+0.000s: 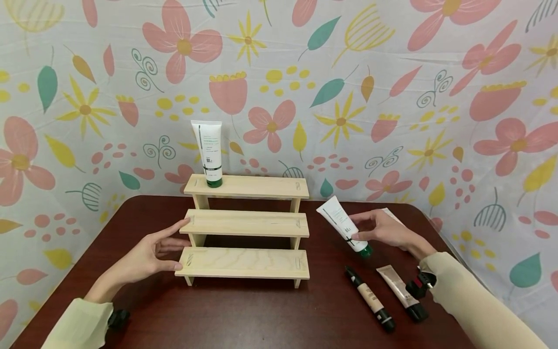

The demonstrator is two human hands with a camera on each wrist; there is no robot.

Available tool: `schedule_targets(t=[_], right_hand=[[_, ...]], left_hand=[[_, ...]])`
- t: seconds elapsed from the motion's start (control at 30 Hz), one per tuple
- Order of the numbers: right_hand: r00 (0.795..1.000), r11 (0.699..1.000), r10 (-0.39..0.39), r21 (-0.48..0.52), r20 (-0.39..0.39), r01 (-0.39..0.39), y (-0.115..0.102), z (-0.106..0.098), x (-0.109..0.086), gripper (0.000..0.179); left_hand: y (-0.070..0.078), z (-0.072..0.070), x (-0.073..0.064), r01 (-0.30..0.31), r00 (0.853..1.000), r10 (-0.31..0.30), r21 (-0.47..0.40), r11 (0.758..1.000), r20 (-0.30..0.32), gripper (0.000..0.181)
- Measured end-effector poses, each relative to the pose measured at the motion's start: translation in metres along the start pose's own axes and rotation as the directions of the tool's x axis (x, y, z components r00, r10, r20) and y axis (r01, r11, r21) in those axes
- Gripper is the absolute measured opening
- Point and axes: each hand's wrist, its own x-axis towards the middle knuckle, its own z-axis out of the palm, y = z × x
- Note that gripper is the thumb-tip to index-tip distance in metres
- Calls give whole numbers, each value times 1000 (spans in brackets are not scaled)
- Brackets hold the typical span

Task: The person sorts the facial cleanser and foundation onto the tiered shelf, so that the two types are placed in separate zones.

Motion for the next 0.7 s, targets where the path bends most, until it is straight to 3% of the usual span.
schedule_targets(t=[0.23,0.43,0.7], right_hand=[[997,998,-48,33,-58,50,-15,9,-1,57],[983,993,-110,30,-146,115,-28,17,-3,51],[960,989,-85,93,-266,114,-52,27,2,53]], left_hand=[[1,0,0,-1,1000,1,-5,1000,-2,103],[1,1,0,5,1000,-5,-14,1000,1,103],[1,0,1,5,1000,-5,-2,1000,-1,104]])
